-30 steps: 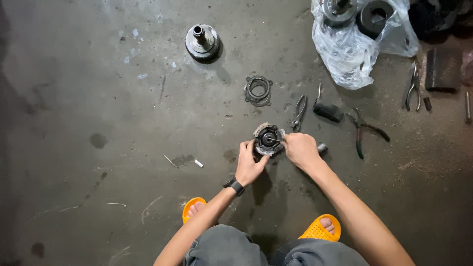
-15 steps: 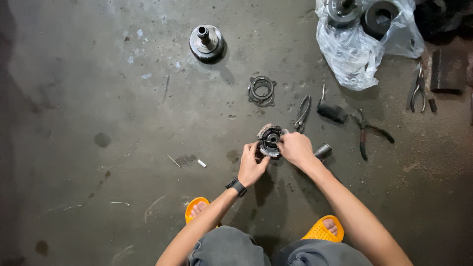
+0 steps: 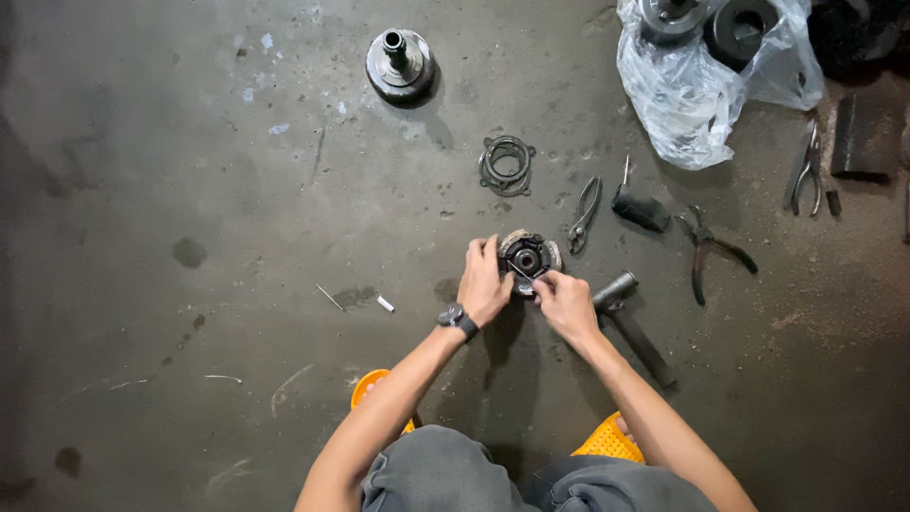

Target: The person sits on the workshop floor and disassembles a grimy mechanical pump housing. They pull off a curved metal piece, pry at the assembly with a small screwdriver-like tool, tap and press components, and use pliers on the housing while other parts and hand tools lie scattered around.

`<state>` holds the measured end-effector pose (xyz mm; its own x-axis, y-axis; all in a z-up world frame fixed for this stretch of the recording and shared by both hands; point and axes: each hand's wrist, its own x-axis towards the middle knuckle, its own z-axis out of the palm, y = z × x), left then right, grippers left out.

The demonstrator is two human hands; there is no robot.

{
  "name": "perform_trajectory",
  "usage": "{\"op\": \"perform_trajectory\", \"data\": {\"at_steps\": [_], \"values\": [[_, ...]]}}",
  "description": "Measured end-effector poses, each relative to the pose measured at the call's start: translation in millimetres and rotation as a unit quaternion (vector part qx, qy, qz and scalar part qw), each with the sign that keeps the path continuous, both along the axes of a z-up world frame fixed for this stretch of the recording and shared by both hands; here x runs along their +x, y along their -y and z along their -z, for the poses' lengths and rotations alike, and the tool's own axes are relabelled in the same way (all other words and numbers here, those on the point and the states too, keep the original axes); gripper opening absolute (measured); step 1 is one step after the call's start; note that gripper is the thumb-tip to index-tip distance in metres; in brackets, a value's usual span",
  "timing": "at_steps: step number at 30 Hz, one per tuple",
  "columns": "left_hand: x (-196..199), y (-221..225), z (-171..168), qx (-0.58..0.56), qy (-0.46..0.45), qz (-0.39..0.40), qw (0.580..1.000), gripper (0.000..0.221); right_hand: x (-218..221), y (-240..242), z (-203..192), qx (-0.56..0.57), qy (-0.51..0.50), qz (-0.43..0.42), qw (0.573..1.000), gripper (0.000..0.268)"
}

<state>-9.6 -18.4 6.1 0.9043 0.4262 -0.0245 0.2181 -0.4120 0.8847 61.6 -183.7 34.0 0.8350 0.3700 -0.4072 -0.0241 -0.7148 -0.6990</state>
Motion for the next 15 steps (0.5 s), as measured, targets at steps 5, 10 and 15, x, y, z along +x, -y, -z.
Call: {"op": "perform_trajectory", "data": {"at_steps": [5, 10, 15], "values": [[20, -7, 15, 0.033, -0.072, 0.067, 0.995, 0.059, 1, -1, 12, -0.043, 0.009, -0.038, 0.998, 0.018], [17, -9, 12, -0.022, -0.067, 0.023, 0.997, 0.054, -20, -4, 28, 0.045, -0.113, 0.098, 0.988, 0.019], [19, -10, 2, -0.044, -0.073, 0.005, 0.996, 0.051, -43, -6, 57, 0.121, -0.184, 0.218, 0.951, 0.017]]}}
